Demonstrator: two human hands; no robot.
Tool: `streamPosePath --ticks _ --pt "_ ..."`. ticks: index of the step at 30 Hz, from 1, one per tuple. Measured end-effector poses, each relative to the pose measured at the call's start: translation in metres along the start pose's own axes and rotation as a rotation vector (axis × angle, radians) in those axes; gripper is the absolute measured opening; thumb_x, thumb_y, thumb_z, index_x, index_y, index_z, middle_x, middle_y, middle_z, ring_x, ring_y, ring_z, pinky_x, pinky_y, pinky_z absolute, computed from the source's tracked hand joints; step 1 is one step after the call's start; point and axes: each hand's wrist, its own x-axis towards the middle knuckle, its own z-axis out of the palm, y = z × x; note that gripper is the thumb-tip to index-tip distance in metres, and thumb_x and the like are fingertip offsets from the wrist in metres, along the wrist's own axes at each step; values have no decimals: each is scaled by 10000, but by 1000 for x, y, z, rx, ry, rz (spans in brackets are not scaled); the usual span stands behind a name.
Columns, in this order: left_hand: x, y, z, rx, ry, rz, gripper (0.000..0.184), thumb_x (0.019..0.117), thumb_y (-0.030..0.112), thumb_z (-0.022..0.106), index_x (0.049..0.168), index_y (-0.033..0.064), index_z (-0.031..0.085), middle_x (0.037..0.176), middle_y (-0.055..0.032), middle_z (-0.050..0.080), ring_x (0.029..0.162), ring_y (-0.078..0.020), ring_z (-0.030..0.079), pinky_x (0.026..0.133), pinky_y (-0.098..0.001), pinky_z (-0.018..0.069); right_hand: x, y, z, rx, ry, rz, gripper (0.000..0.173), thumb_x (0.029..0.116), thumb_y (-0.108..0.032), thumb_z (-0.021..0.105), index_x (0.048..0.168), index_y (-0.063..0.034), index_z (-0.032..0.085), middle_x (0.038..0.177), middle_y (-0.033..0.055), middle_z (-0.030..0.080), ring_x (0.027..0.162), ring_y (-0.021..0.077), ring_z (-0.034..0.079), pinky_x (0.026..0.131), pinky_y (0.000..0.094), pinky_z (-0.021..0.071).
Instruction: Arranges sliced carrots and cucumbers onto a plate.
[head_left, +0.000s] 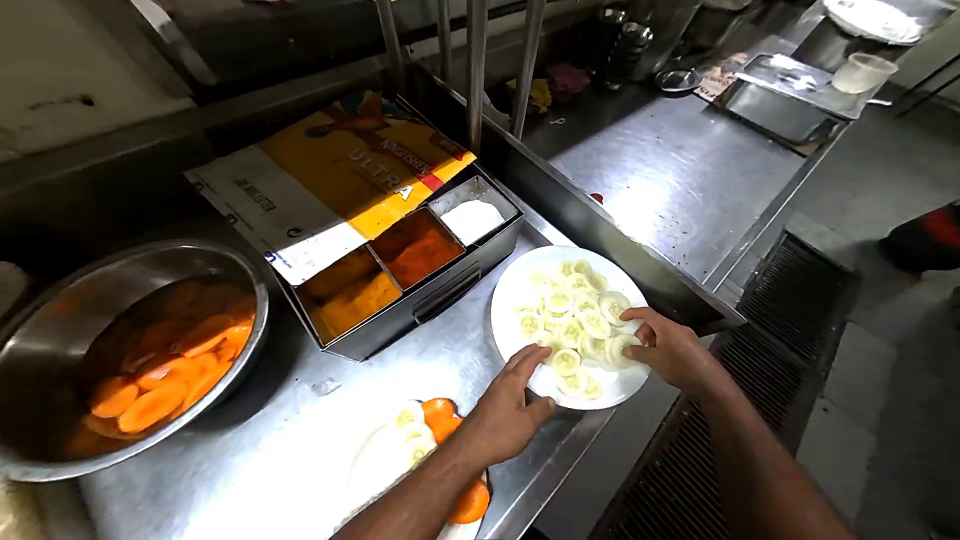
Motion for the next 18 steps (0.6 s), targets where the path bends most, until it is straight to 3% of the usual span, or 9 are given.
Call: streamPosePath --ticks 2,4,7,10,14,18 --pt "-1 0 1 -18 10 1 594 977 160 606 1546 131 437 1636 -92 334 1447 -197 423 1158 -384 421 -7 6 1 80 63 -32 317 896 -52 777 1199 -66 689 821 111 644 707 249 606 676 474 529" --pt "-3 1 4 -35 19 -5 570 979 145 604 1531 136 462 1609 -87 376 1401 -198 473 1132 -376 447 -15 9 3 221 96 -41 195 923 -24 734 1113 -49 703 798 90 661 672 204 609 644 416 532" --pt "-7 8 10 -60 13 15 503 1002 128 574 1498 99 493 1461 -113 534 1226 -188 611 1022 -345 529 -37 -1 5 452 85 -90 181 951 -14 663 1129 -33 688 804 73 687 643 156 617 598 325 533" --pt "-21 13 6 -76 22 42 412 1034 132 547 1441 71 551 1302 -99 644 1043 -153 678 918 -331 568 -66 -28 31 579 -20 -192 287 903 -80 633 1187 -65 674 767 19 673 617 115 622 574 280 550" --pt "-64 2 -34 -114 277 33 318 1043 109 537 1352 79 606 1162 -78 691 846 -151 689 749 -335 600 -106 -67 80 626 -131 -298 244 897 -148 688 1121 -70 631 795 -23 690 636 69 646 562 248 561" --pt "-125 -37 -61 -154 549 -40 232 1022 78 563 1238 53 644 1016 -90 701 761 -179 697 675 -346 618 -132 -95 121 485 -278 -418 223 953 -136 645 1156 -49 666 903 15 724 705 84 677 609 282 587"
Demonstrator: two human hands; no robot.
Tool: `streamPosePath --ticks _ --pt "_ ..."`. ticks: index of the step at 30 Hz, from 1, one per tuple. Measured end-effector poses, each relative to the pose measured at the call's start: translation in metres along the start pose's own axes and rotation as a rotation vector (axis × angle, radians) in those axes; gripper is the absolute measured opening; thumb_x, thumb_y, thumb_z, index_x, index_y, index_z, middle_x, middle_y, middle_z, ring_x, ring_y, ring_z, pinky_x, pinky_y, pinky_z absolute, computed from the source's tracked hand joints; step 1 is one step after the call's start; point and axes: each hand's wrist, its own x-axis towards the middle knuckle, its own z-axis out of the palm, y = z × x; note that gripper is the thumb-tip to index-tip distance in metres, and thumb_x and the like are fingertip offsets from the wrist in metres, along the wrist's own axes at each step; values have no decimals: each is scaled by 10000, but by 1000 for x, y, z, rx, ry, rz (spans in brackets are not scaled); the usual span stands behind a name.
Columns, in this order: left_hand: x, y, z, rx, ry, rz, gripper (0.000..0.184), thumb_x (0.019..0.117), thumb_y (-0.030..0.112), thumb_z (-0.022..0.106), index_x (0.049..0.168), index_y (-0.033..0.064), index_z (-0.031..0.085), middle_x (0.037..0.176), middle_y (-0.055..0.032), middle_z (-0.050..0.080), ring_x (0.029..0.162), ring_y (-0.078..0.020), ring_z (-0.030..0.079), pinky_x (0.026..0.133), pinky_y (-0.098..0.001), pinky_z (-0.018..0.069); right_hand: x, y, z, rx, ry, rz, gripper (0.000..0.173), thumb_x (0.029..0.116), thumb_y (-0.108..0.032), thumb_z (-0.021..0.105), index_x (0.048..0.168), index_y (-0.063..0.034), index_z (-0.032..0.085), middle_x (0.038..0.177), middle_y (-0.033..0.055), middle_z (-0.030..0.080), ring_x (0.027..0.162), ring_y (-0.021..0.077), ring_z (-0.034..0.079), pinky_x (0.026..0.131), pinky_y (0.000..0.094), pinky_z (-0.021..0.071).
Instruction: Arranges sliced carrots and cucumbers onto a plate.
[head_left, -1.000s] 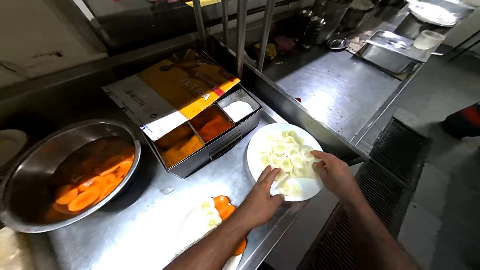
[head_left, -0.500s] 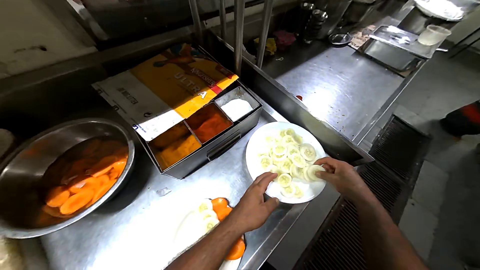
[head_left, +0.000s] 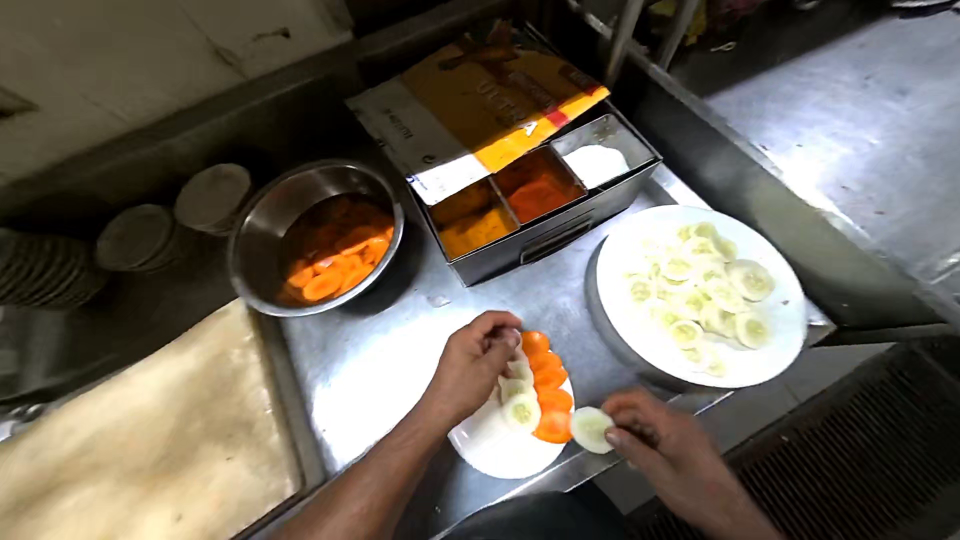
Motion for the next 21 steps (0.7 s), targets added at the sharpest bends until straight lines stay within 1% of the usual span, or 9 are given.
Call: streamPosePath --ticks 2,4,6,9,10,12,14,17,21 --pt "-24 -17 -13 67 10 -118 238 1021 92 552 1232 38 648 1016 -89 710 788 -175 716 713 -345 627 4 -8 20 -70 -103 19 226 962 -121 631 1177 -64 670 936 32 741 740 126 703 649 336 607" --pt "-45 -30 -14 132 -51 -210 285 1033 113 515 1281 35 633 1121 -87 700 880 -152 721 779 -327 624 9 -19 35 -139 -178 46 231 966 -117 624 1187 -67 671 954 53 746 792 161 720 718 371 611" --pt "-58 -41 -10 173 -92 -221 325 1030 117 500 1322 40 622 1201 -98 677 929 -143 715 807 -315 619 15 -25 47 -219 -207 46 236 975 -139 606 1192 -75 675 949 59 745 803 169 722 739 360 606" --pt "-65 -49 -1 217 -116 -188 362 1024 123 498 1359 44 610 1251 -119 657 973 -159 706 845 -324 610 21 -26 59 -357 -201 10 241 990 -155 580 1187 -72 689 948 88 742 814 222 725 763 410 602" --pt "-65 -50 1 234 -123 -175 361 1023 129 504 1358 43 611 1250 -122 657 982 -160 703 853 -322 607 22 -24 63 -406 -173 -21 235 986 -157 580 1169 -70 699 930 98 741 798 239 727 750 428 604" --pt "-64 -51 5 263 -137 -148 360 1019 134 510 1349 39 619 1229 -129 655 987 -165 691 868 -318 594 22 -21 69 -502 -103 -91 216 961 -158 602 1119 -65 717 875 110 734 732 263 723 685 453 607" --pt "-63 -52 7 290 -141 -116 360 1014 125 509 1341 31 627 1212 -139 655 994 -172 681 883 -316 581 22 -20 72 -574 -66 -125 201 944 -168 632 1080 -56 726 836 120 723 694 283 715 642 468 601" --pt "-62 -55 8 316 -138 -76 360 1003 117 516 1331 34 638 1198 -144 657 1010 -179 672 904 -310 565 22 -19 74 -612 -67 -143 197 936 -185 663 1064 -48 725 832 133 715 699 302 718 631 475 601" --pt "-60 -56 9 316 -132 -79 354 994 121 533 1319 41 648 1188 -134 658 1003 -170 669 899 -295 562 22 -12 74 -592 -42 -193 180 920 -186 675 1038 -60 726 807 105 711 673 268 711 616 444 603"
